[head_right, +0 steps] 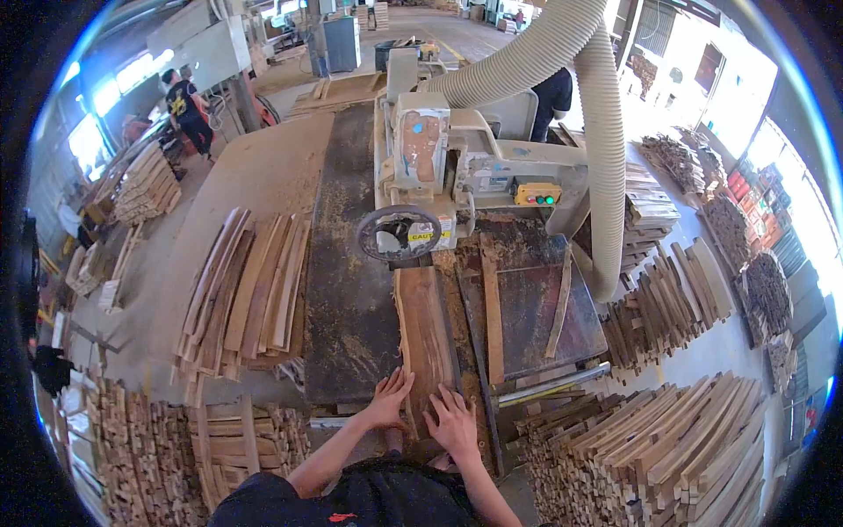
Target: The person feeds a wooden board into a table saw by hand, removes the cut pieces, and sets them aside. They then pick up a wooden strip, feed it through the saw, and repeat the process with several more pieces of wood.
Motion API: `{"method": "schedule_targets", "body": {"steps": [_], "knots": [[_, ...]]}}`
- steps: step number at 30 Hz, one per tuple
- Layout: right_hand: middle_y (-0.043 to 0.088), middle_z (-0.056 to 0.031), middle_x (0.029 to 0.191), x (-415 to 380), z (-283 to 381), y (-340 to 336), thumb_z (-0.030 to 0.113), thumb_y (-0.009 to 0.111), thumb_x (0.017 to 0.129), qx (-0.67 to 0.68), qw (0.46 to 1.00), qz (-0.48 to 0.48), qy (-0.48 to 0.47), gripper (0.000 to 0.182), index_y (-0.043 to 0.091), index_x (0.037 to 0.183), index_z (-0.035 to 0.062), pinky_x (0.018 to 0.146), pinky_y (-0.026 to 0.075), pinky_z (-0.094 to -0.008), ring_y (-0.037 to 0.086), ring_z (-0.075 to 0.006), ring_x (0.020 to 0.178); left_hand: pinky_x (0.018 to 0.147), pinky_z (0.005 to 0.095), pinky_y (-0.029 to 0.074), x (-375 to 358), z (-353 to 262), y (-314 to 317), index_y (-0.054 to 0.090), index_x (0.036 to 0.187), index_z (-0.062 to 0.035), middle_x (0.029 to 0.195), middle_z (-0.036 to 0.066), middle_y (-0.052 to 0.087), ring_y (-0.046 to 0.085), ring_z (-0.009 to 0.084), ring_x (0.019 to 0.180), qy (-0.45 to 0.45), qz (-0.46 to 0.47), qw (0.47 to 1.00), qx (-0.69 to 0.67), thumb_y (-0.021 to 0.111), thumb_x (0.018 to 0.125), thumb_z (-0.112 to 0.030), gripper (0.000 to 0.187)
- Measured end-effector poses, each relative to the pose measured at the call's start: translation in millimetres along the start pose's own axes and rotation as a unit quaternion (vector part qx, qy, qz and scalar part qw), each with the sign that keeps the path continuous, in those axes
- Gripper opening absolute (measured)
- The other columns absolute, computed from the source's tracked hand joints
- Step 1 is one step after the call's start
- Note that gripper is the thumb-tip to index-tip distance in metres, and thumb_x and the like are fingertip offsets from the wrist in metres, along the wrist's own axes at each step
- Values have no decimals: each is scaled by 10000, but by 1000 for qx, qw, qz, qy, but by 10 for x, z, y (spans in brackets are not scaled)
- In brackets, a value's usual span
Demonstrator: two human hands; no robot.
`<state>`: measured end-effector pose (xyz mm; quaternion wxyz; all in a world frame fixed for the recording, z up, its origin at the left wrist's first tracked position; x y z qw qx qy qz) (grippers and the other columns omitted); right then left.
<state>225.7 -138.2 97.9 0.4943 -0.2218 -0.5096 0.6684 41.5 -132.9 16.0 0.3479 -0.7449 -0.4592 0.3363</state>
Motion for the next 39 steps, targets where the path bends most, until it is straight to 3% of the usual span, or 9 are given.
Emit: {"method": "schedule_targets", "body": {"steps": [3,5,9,11,39], "knots": [[576,-70,1409,-8,-12,13,342,723,858,4,1000,-1,3,404,700,1195,122,1047,413,-501,544,-278,1262,1225,515,93,1,4,7,59,1619,-93,1648,285,82,13,375,1555,3,-6,1000,2,918,387,-638,1598],[527,-54,1465,-11,-34,49,369,686,892,23,999,23,14,423,668,1245,136,1067,386,-609,505,-271,1319,1225,514,96,-1,-10,-8,65,1618,-90,1647,287,87,14,376,1555,3,-7,1000,3,922,389,-629,1593],[526,-56,1466,-14,-29,47,367,684,894,23,999,20,11,422,664,1248,138,1062,389,-608,506,-276,1315,1224,523,97,0,-8,-4,72,1617,-88,1643,290,103,25,383,1554,5,-10,1000,-3,934,384,-605,1591],[570,-70,1409,-3,-11,22,339,718,863,1,1000,4,4,400,695,1196,120,1061,403,-503,538,-269,1272,1223,528,98,-4,-18,-10,72,1616,-88,1643,290,106,30,384,1553,8,-12,1000,0,937,383,-600,1591],[544,-52,1444,-2,-9,28,359,685,891,9,1000,11,6,402,677,1223,133,1059,404,-538,515,-259,1295,1224,519,96,20,26,34,61,1614,-80,1636,307,102,33,406,1548,11,-19,1000,10,917,378,-661,1612]]}}
Point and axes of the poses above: each hand's wrist, its own x-axis towards the middle knuckle, its own y-axis out of the palm, z = x × y, the point moved 5 cm from there along x, towards the middle knuckle
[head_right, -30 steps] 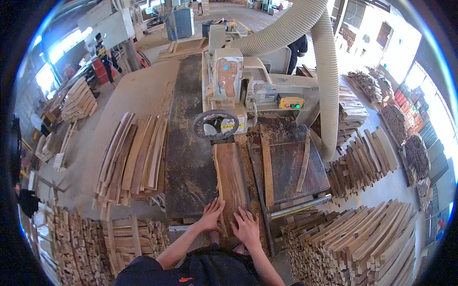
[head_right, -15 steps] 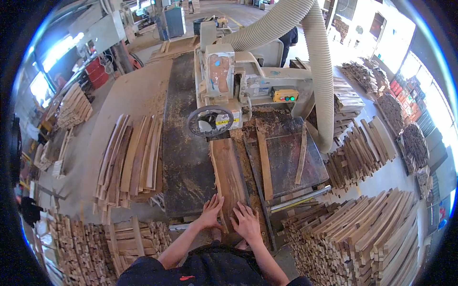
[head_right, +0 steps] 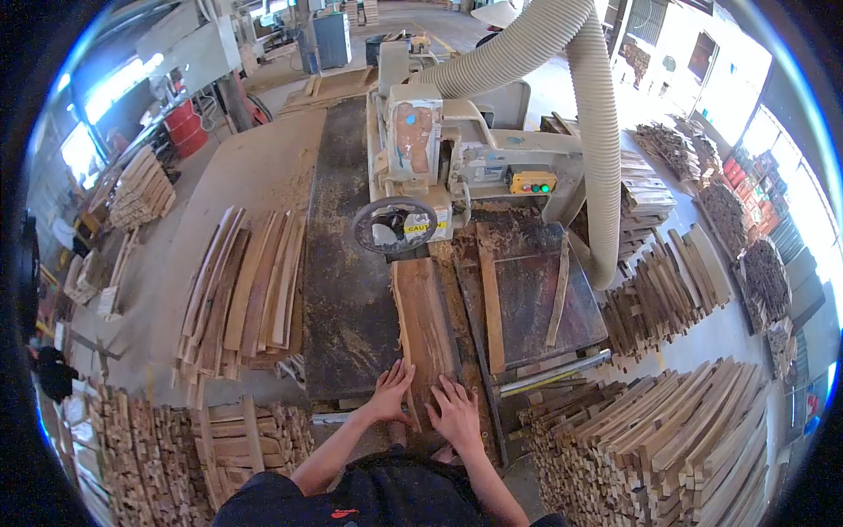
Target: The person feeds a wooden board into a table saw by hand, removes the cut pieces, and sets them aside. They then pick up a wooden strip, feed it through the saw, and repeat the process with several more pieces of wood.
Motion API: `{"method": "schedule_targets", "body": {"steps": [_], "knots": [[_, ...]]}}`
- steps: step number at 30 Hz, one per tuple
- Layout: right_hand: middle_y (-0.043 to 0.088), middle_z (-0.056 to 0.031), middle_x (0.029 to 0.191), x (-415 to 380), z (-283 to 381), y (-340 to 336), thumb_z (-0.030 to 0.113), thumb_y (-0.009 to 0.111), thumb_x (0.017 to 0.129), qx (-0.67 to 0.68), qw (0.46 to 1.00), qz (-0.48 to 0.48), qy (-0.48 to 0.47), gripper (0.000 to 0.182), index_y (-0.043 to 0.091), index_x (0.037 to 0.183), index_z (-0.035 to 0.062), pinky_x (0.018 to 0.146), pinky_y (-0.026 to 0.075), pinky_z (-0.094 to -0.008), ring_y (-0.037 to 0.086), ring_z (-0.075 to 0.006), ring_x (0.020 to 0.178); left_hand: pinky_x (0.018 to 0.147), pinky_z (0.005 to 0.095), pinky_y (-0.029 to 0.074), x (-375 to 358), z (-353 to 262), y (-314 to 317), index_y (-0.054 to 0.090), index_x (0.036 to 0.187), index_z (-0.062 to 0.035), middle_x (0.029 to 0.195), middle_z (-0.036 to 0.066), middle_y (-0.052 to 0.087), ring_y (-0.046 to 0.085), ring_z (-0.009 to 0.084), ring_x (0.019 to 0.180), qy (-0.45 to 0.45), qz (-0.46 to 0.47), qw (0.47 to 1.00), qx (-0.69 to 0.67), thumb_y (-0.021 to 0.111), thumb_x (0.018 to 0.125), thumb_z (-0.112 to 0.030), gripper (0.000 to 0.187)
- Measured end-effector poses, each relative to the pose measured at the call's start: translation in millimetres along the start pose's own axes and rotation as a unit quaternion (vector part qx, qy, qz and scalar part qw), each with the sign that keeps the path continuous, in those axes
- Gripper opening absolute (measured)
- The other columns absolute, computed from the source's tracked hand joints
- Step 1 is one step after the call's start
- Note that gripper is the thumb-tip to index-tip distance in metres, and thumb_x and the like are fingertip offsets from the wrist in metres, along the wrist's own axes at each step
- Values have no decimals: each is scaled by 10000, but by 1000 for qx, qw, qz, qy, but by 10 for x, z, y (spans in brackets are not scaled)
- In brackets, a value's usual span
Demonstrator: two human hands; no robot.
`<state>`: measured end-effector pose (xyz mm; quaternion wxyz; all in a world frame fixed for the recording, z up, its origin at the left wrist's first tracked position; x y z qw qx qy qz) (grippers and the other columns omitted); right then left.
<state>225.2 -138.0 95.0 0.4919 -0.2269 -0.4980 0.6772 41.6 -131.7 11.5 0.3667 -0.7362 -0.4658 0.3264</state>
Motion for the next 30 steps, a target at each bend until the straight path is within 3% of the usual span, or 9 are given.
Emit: {"method": "schedule_targets", "body": {"steps": [12,18,21,23,27,30], "knots": [[572,-67,1406,3,22,-41,336,723,850,-10,1000,-14,-3,396,698,1184,124,1062,400,-526,541,-262,1265,1224,518,82,-14,-22,-19,65,1614,-71,1637,304,111,15,394,1552,-2,3,1000,-6,930,387,-614,1596],[530,-54,1455,-4,-4,11,362,683,894,5,1000,10,2,419,663,1248,139,1076,382,-569,506,-270,1300,1223,518,80,-15,-13,-15,68,1614,-74,1636,305,115,18,393,1552,0,1,1000,-12,925,384,-623,1597],[574,-72,1404,1,20,-30,331,723,852,-7,1000,-16,-6,400,697,1193,123,1066,400,-509,538,-263,1274,1224,517,80,-16,-20,-30,70,1615,-76,1636,305,115,23,392,1552,0,2,1000,-16,917,379,-648,1603],[533,-52,1456,4,-9,7,348,687,891,11,1000,7,5,405,670,1234,134,1080,379,-580,503,-273,1313,1224,516,80,-18,-15,-17,71,1615,-78,1636,305,113,26,391,1552,0,-1,1000,-21,911,376,-663,1607],[530,-50,1460,0,1,0,352,689,889,8,1000,8,5,409,671,1235,135,1079,380,-581,498,-274,1320,1224,517,84,-28,-21,-20,67,1614,-76,1638,304,100,25,399,1550,8,-15,1000,-16,901,371,-684,1617],[574,-75,1414,2,16,-21,335,722,855,-10,1000,-13,-4,408,696,1203,123,1070,393,-518,536,-265,1281,1223,519,90,-18,-2,0,65,1614,-76,1640,303,90,28,408,1547,11,-17,1000,-12,902,371,-681,1617]]}}
Point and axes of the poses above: each hand's wrist, its own x-axis towards the middle knuckle, its own y-axis out of the palm, z = x × y, the point moved 5 cm from there along x, towards the middle knuckle
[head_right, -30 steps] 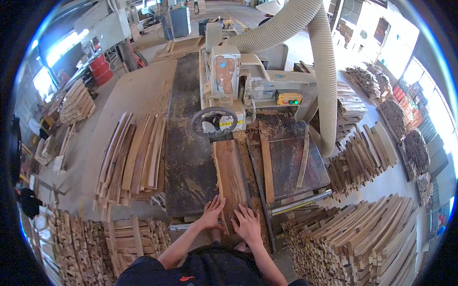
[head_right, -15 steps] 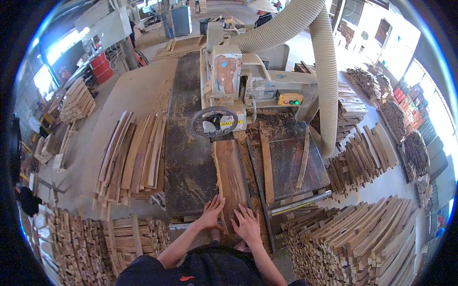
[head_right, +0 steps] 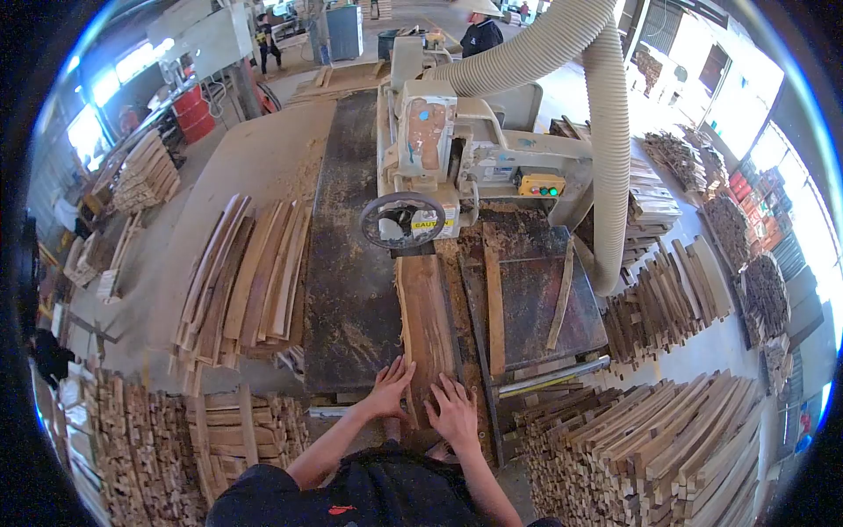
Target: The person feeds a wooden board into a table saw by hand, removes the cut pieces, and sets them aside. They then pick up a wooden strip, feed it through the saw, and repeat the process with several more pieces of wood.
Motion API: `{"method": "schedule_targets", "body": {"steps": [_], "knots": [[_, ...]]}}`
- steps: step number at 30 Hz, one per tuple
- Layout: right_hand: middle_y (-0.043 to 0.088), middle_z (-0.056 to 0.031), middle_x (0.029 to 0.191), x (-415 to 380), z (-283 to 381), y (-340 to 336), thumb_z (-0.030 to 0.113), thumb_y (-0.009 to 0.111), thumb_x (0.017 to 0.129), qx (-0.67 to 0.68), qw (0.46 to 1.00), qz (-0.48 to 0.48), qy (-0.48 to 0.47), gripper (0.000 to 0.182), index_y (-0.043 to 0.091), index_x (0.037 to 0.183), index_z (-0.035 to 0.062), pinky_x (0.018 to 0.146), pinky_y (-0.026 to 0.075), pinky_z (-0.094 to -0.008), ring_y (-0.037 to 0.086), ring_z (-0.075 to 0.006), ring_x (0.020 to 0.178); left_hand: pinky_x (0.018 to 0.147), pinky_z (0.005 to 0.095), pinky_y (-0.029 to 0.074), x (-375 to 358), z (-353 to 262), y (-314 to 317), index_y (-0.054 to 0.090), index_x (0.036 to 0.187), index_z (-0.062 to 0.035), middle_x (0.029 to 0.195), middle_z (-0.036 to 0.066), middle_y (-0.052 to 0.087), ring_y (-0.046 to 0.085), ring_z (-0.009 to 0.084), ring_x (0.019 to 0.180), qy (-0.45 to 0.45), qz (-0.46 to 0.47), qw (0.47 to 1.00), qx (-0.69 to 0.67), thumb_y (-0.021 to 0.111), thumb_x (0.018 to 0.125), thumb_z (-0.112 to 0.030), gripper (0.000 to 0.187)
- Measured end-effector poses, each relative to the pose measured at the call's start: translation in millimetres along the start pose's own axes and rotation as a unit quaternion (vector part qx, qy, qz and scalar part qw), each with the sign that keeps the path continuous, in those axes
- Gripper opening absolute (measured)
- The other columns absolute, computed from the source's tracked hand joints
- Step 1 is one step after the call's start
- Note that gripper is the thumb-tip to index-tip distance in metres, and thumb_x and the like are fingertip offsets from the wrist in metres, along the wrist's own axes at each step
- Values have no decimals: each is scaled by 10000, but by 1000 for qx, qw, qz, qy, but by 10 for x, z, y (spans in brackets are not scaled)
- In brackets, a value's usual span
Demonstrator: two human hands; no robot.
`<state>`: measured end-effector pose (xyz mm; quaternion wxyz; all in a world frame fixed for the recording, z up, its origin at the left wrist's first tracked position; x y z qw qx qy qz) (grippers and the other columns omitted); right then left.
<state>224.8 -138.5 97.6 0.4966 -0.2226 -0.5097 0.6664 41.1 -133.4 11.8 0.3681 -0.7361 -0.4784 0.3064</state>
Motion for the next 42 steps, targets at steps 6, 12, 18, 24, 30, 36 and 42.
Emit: {"method": "schedule_targets", "body": {"steps": [6,12,18,24,30,36,42], "knots": [[570,-69,1419,-4,2,0,338,725,853,-1,1000,4,5,415,696,1209,126,1071,391,-524,529,-267,1287,1224,519,94,-3,-32,-40,64,1615,-77,1641,302,82,30,412,1546,-3,9,1000,1,912,379,-659,1608],[568,-73,1421,1,12,-11,337,729,847,3,1000,8,10,423,694,1214,128,1072,392,-534,527,-271,1292,1224,522,93,3,-32,-29,55,1617,-84,1643,298,79,21,403,1549,-12,22,1000,4,910,389,-665,1605],[568,-78,1420,0,-2,0,333,727,850,2,1000,1,3,417,692,1208,122,1067,401,-522,534,-284,1283,1219,538,101,6,-33,-39,44,1619,-97,1645,295,71,27,406,1548,-13,24,1000,-1,910,388,-668,1610],[578,-82,1401,0,-4,2,336,723,855,-1,1000,-5,-3,412,692,1202,116,1054,412,-511,545,-285,1265,1215,547,111,17,-18,-21,35,1619,-103,1644,297,66,38,418,1544,-5,17,1000,-2,909,402,-667,1601],[578,-77,1398,1,-2,-6,341,722,855,4,1000,-8,-2,411,693,1197,116,1056,410,-508,544,-279,1262,1212,549,112,12,-33,-35,36,1619,-104,1643,297,82,40,416,1545,-9,19,1000,-1,913,406,-659,1596],[532,-53,1455,-14,-28,28,355,679,899,16,1000,17,7,409,669,1244,138,1087,385,-550,501,-271,1311,1213,548,108,23,-1,0,33,1621,-108,1645,293,86,36,406,1548,-13,23,1000,4,918,376,-657,1623],[574,-73,1404,-7,-4,-2,348,713,863,0,1000,-1,6,408,695,1204,125,1085,386,-538,540,-276,1272,1213,547,106,24,13,7,32,1623,-113,1645,294,83,28,404,1549,-18,28,999,0,926,370,-642,1628]]}}
Point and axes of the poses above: each hand's wrist, its own x-axis towards the middle knuckle, its own y-axis out of the palm, z = x × y, the point moved 5 cm from there along x, towards the middle knuckle
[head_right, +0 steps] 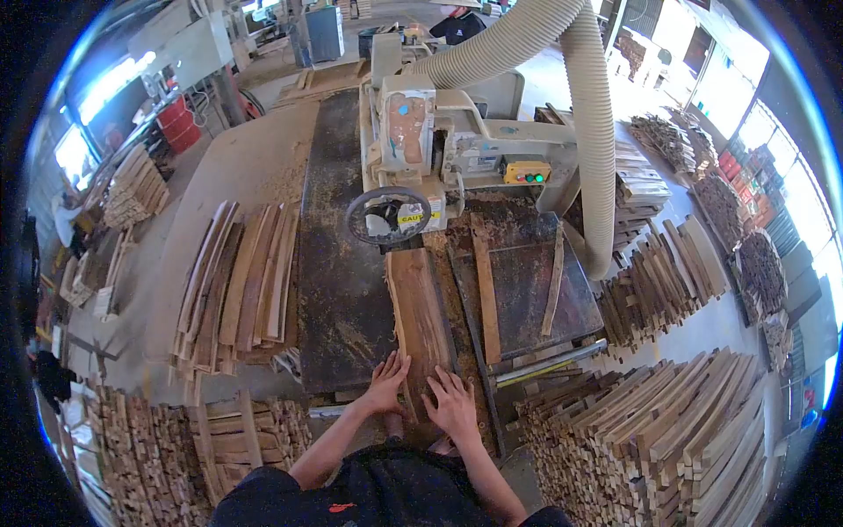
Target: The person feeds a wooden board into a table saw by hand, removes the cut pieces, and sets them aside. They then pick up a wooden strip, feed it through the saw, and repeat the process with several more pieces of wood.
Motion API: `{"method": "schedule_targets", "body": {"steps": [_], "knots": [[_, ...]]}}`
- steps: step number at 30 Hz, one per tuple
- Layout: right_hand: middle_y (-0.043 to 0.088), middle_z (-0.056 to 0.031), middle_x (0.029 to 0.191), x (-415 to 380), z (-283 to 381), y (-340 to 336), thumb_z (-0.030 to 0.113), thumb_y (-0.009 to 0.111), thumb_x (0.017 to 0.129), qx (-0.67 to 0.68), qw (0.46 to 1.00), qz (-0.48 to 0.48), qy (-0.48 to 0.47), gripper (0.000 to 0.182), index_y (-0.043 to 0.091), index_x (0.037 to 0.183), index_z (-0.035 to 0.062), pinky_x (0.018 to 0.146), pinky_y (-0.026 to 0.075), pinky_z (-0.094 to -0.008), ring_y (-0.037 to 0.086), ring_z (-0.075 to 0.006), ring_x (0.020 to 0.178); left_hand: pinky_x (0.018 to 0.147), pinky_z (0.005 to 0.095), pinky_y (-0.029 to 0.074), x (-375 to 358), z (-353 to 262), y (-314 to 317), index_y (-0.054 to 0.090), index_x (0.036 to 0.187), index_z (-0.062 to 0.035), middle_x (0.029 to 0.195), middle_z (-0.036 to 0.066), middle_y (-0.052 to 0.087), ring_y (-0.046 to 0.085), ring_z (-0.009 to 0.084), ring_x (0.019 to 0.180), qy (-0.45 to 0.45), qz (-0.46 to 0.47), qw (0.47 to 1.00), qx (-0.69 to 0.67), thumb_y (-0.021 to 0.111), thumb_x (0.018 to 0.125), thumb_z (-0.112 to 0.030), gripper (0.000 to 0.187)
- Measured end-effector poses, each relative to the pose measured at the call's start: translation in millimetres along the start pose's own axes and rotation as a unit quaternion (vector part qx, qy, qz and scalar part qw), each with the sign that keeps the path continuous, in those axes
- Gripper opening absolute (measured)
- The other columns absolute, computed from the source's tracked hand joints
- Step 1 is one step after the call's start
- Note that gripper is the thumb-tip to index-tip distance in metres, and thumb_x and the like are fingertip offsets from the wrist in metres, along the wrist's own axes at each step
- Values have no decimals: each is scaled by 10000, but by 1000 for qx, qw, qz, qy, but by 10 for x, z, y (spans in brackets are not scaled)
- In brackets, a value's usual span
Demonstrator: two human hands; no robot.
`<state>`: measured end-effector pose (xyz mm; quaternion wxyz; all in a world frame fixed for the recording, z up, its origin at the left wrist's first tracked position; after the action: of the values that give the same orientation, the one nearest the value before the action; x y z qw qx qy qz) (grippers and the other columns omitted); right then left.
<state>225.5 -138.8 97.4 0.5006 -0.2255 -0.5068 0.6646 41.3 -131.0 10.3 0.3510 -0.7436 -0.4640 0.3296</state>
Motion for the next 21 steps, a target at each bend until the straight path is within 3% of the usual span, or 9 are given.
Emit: {"method": "schedule_targets", "body": {"steps": [12,14,18,21], "knots": [[526,-48,1461,-1,-26,17,345,684,897,20,999,33,15,411,666,1251,138,1075,390,-606,500,-278,1319,1212,552,114,-9,-15,-13,23,1623,-120,1643,301,74,29,414,1547,4,-10,1000,-1,925,386,-642,1618],[554,-61,1429,6,5,-24,344,702,869,2,1000,11,1,404,688,1213,132,1078,384,-545,522,-263,1295,1212,553,114,-11,-26,-24,23,1623,-120,1643,302,73,29,415,1546,1,-4,1000,2,923,384,-645,1619],[556,-61,1428,-3,-15,-11,335,710,862,14,1000,9,10,408,687,1214,130,1073,386,-535,523,-261,1291,1215,545,108,-4,-23,-16,18,1621,-107,1643,302,72,28,408,1548,1,-9,1000,8,919,372,-655,1635],[528,-57,1456,1,-31,9,332,674,909,33,999,23,16,396,669,1250,130,1080,376,-607,491,-263,1329,1218,541,101,-7,-35,-33,21,1620,-96,1642,302,80,30,399,1550,-1,-5,1000,13,917,365,-661,1643]]}}
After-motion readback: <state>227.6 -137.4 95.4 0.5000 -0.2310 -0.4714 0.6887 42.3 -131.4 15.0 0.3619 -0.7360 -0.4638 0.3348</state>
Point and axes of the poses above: each hand's wrist, its own x-axis towards the middle knuckle, its own y-axis out of the palm, z = x × y, the point moved 5 cm from there along x, towards the middle knuckle
